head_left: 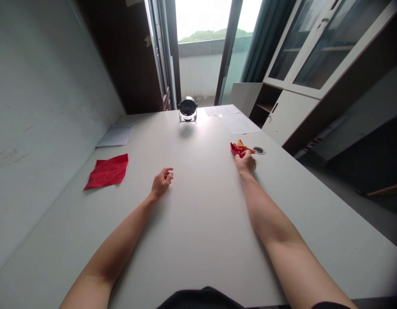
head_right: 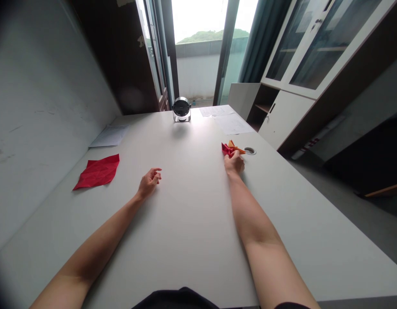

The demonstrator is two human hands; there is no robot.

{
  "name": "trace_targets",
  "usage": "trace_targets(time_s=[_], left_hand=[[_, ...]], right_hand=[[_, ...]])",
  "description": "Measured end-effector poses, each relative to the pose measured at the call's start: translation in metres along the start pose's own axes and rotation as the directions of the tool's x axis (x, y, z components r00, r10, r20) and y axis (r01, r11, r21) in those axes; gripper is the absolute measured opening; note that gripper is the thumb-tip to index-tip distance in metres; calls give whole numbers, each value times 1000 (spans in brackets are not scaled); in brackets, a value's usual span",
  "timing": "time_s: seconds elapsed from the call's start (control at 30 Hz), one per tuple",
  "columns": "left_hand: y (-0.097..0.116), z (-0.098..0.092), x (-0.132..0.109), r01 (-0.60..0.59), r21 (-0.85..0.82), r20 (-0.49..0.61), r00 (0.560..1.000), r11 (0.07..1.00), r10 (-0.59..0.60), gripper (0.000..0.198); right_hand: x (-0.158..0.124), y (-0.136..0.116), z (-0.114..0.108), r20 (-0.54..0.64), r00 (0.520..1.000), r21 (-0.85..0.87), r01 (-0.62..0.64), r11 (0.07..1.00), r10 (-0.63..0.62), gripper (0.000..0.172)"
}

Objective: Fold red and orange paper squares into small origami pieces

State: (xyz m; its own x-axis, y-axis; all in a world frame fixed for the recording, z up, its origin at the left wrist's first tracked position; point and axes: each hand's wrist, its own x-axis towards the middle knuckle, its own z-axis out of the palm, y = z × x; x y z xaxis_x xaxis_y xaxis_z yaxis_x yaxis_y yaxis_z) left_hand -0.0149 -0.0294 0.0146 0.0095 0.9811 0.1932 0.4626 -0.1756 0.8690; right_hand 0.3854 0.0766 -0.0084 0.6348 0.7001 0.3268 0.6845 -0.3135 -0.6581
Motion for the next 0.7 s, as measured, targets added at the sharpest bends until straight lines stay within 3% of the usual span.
trace_targets(time_s=[0.2, 0.4, 0.5, 0.57, 0.63, 0.7], left_hand=[[-18, -14, 11, 16, 83, -66, 998, 996, -10, 32], [-40, -58, 33, 165, 245, -270, 958, 955, -97, 28], [-48, -88, 37, 246, 412, -407, 911, 878, -64, 26], [-56, -107, 35, 345, 508, -514, 857, 789, -43, 25], [-65, -122, 31, 446, 532, -594, 803, 720, -59, 29], [-75, -132, 27, 523, 522, -612, 780, 673, -132, 36]], right_hand=[[-1, -3, 1, -16, 1000, 42, 5, 999, -4, 28], [-1, -1, 5, -64, 997, 57, 41, 998, -37, 21], [-2, -2, 5, -90, 993, 69, 77, 995, -71, 21], [-4, -5, 3, -105, 991, 67, 92, 994, -85, 21], [-6, -10, 1, -112, 988, 65, 116, 991, -108, 22], [-9, -15, -2, -109, 983, 72, 156, 985, -147, 23]])
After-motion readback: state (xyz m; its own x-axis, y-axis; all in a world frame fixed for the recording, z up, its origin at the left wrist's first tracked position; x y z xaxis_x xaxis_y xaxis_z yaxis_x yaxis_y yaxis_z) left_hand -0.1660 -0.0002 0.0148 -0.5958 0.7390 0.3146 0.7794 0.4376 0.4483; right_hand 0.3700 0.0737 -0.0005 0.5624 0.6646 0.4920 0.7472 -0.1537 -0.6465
